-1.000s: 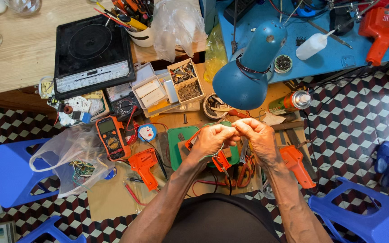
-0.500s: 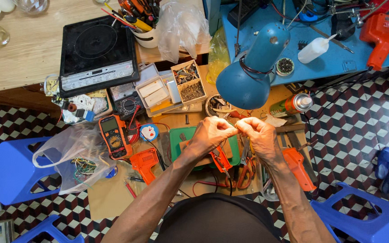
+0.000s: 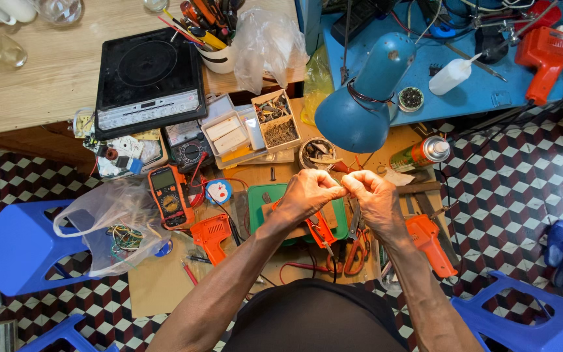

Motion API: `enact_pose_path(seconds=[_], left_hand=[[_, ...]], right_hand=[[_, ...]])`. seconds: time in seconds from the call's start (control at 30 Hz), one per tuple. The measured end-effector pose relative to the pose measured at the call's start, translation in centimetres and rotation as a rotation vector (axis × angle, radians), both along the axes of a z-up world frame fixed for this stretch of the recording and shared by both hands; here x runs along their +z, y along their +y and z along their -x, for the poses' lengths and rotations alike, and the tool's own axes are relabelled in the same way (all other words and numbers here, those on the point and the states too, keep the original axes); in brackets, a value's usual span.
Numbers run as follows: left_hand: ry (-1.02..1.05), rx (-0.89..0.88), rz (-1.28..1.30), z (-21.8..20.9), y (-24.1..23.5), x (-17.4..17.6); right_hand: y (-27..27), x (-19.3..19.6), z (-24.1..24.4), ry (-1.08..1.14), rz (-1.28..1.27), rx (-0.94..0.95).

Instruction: The person works at a cluttered workbench, using a multimeter to test an orange handheld device. They then use pliers to strip and twist wires, and a soldering iron to solder connections on the device's internal components.

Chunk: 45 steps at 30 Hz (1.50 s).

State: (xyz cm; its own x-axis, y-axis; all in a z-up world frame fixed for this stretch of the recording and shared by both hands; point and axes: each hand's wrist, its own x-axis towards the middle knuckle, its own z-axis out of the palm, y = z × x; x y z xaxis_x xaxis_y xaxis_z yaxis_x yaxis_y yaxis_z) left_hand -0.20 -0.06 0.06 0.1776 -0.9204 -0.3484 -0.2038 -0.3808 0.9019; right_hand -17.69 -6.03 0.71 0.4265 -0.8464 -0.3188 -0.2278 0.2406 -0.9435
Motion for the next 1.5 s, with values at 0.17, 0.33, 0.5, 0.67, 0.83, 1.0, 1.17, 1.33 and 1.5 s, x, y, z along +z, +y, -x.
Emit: enact_pose_path(seconds=[0.17,0.33,0.5,0.67,0.83,1.0,1.17,1.33,1.5], left_hand=[[0.018,-0.001,-0.008,0.3,0.6,-0.7],[0.168,0.048,0.047,0.6,1.7,-1.0],[0.300,0.096,0.023,1.2,3.2,-0.4],[0.376,0.150,0.014,2.0,5.3,-0.1],[0.757,0.240,-0.308,2.5,8.7,-2.8],[1.008,0.201,-0.547,6.4,14.5,-6.2],[0.972,0.117,-0.516,7.9,18.1,-7.2],[0.572,0.135,-0.261,5.6,20.1,-4.6],[0.575,0.308,-0.075,3.9,20.7,-1.9]], right_hand=[[0.9,0.8,-0.2,0.012,0.013,0.013],[1.7,1.8,-0.4,0.010,-0.013,0.017],[2.7,2.9,0.9,-0.181,-0.075,-0.101],[6.0,3.2,2.9,-0.076,-0.016,-0.160],[11.4,4.0,4.9,0.115,-0.043,0.080],[17.6,3.9,6.1,0.164,0.320,0.314],[20.2,2.9,5.6,0.298,0.467,0.250],[20.5,2.1,4.1,0.444,0.594,0.099],[19.2,0.3,0.9,0.642,0.825,0.195]])
